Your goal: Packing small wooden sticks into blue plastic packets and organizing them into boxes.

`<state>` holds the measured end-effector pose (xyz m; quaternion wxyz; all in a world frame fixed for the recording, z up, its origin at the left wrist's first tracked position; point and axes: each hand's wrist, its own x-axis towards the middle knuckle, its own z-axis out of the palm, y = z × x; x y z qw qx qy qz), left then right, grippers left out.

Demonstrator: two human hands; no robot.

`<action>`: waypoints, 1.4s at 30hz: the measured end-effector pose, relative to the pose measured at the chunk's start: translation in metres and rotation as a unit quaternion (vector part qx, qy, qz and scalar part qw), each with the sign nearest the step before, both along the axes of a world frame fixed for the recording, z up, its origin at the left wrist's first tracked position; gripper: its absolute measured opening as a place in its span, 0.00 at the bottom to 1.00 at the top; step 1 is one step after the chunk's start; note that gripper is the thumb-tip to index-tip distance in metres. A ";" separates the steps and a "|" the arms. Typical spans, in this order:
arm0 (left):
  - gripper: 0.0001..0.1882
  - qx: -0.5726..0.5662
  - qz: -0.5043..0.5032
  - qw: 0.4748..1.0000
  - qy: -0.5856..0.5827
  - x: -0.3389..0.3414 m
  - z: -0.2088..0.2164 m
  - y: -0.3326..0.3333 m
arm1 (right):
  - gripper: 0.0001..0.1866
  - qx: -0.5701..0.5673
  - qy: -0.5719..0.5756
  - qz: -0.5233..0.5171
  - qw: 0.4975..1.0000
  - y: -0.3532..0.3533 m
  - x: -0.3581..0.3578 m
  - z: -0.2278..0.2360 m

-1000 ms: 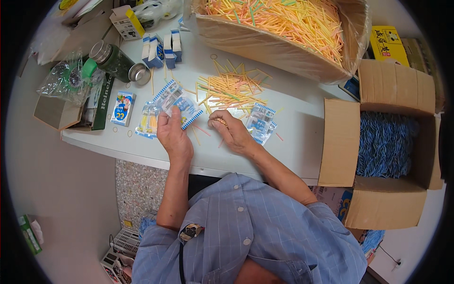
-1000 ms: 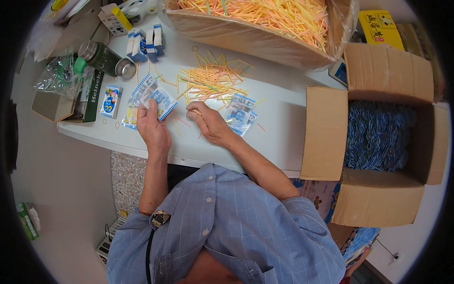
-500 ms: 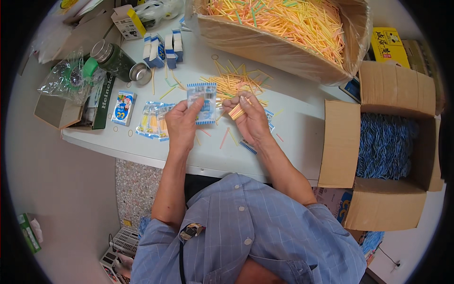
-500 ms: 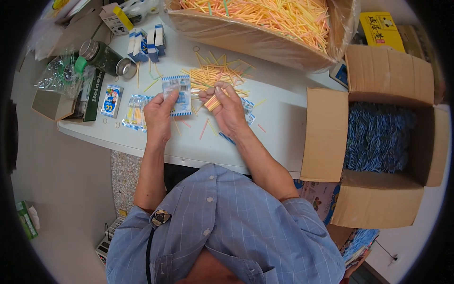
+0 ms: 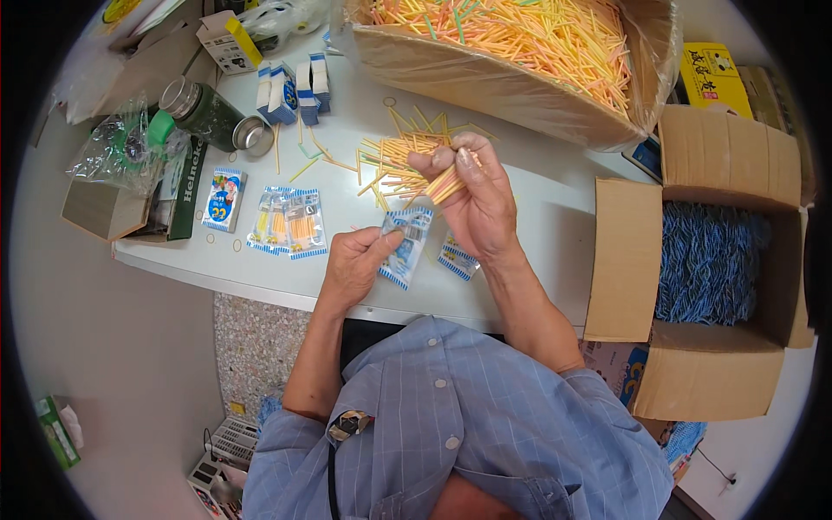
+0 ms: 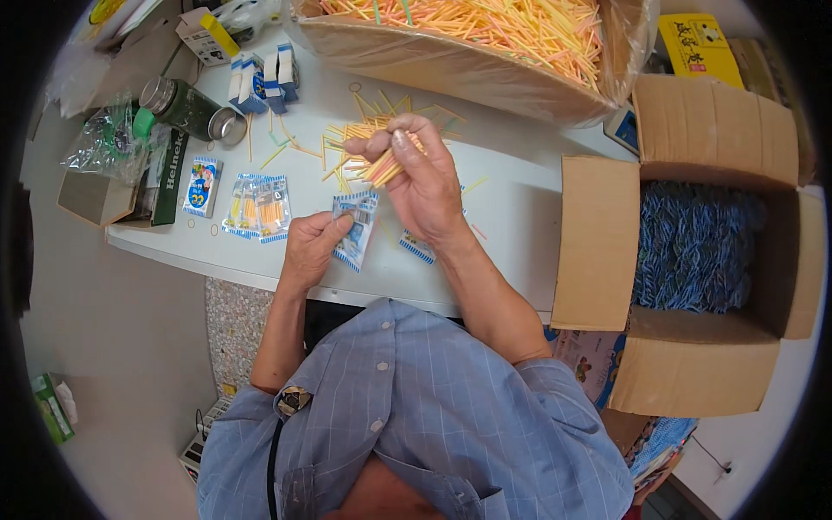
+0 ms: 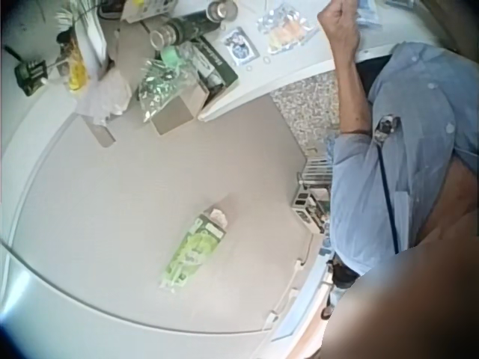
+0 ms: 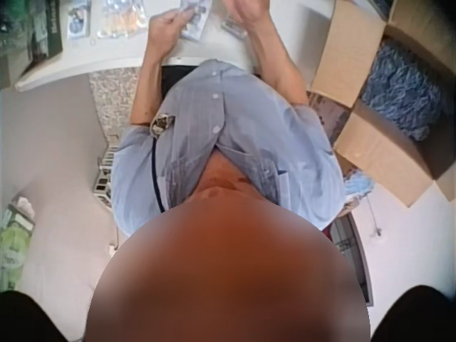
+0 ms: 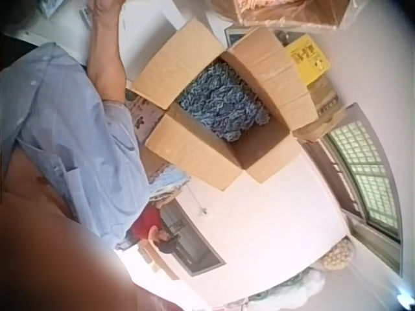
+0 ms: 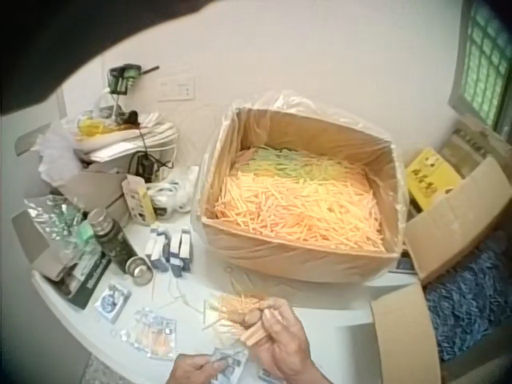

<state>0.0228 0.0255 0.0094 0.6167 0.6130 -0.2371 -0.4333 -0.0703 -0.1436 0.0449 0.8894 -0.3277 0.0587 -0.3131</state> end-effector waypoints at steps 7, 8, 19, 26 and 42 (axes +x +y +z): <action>0.13 -0.007 -0.056 0.998 0.019 -0.001 -0.006 0.003 | 0.10 -0.058 0.010 0.035 0.998 0.011 0.001 -0.001; 0.13 -0.008 -0.056 0.998 0.019 -0.002 -0.007 0.004 | 0.10 -0.075 0.025 0.035 0.996 0.011 -0.001 0.000; 0.12 -0.016 -0.064 0.997 0.042 -0.004 -0.005 0.004 | 0.09 -0.134 0.068 0.057 0.987 0.013 -0.006 -0.013; 0.12 -0.007 -0.044 0.997 0.058 -0.005 -0.009 0.004 | 0.10 -0.171 0.117 0.109 0.972 0.012 -0.011 -0.018; 0.14 -0.054 0.087 0.991 0.092 -0.024 -0.023 0.003 | 0.25 -0.404 0.265 0.172 0.858 0.009 -0.013 -0.024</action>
